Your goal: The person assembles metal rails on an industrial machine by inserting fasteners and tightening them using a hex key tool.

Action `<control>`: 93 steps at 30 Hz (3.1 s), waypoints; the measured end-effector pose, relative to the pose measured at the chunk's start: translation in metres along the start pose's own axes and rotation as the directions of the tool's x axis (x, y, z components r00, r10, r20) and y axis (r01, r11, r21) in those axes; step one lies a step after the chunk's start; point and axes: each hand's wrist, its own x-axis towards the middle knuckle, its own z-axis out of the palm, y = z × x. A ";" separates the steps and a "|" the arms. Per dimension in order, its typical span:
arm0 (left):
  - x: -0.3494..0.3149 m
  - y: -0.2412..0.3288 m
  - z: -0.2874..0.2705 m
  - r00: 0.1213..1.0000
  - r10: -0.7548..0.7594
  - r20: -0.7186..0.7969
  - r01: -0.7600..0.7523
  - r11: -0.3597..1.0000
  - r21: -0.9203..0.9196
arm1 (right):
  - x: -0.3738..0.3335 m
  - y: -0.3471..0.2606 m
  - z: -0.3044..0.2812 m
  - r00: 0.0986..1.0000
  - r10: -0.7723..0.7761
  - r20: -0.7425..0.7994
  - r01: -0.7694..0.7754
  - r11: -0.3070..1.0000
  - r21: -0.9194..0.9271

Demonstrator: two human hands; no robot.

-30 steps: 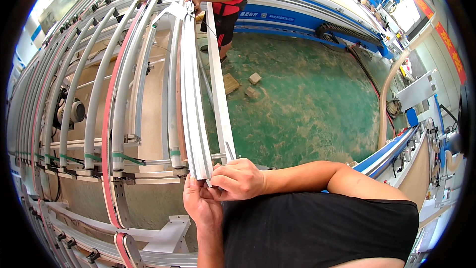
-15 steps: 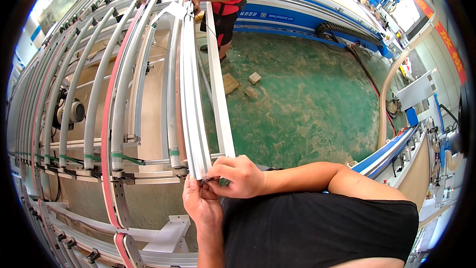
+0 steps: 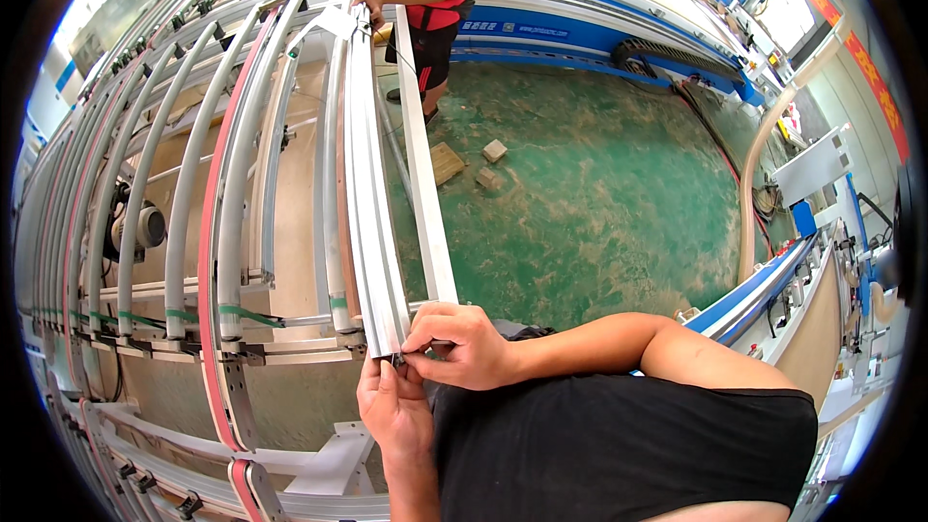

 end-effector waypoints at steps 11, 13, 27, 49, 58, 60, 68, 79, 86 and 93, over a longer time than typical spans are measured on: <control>0.003 -0.011 -0.023 0.996 0.010 0.088 -0.020 0.994 0.111 | 0.000 0.013 -0.005 0.977 -0.207 -0.047 0.204 0.976 -0.075; 0.004 -0.014 -0.027 0.995 0.009 0.101 -0.021 0.993 0.116 | -0.003 0.011 -0.008 0.979 -0.204 -0.027 0.200 0.973 -0.116; 0.004 -0.012 -0.013 0.998 -0.009 0.055 0.000 0.987 0.162 | 0.003 0.015 -0.016 0.996 -0.067 0.064 0.073 0.992 -0.100; 0.004 -0.016 -0.014 1.000 -0.013 0.015 0.009 0.967 0.256 | 0.003 0.009 -0.002 0.973 0.229 0.026 -0.229 0.973 0.016; 0.003 -0.016 -0.022 0.999 -0.026 -0.019 0.031 0.962 0.273 | 0.004 0.023 0.003 0.893 0.433 0.123 -0.443 0.798 0.407; 0.003 -0.017 -0.022 0.999 -0.022 -0.035 0.030 0.963 0.269 | 0.004 0.024 0.005 0.889 0.444 0.116 -0.446 0.777 0.445; 0.005 -0.013 -0.025 0.999 -0.017 -0.044 0.032 0.929 0.369 | 0.005 0.031 0.001 0.857 0.431 0.282 -0.515 0.729 0.452; 0.015 -0.030 -0.031 0.951 0.110 -0.289 0.106 0.762 0.638 | 0.011 0.083 -0.131 0.735 0.666 -0.127 -0.545 0.691 0.475; 0.014 -0.036 -0.031 0.816 0.126 -0.565 0.357 0.658 0.663 | 0.022 0.207 -0.232 0.510 0.806 -0.300 -0.695 0.592 0.409; 0.017 -0.093 -0.016 0.664 0.460 -0.590 0.075 0.744 0.664 | 0.045 0.365 -0.296 0.586 0.781 -0.218 -0.810 0.560 -0.173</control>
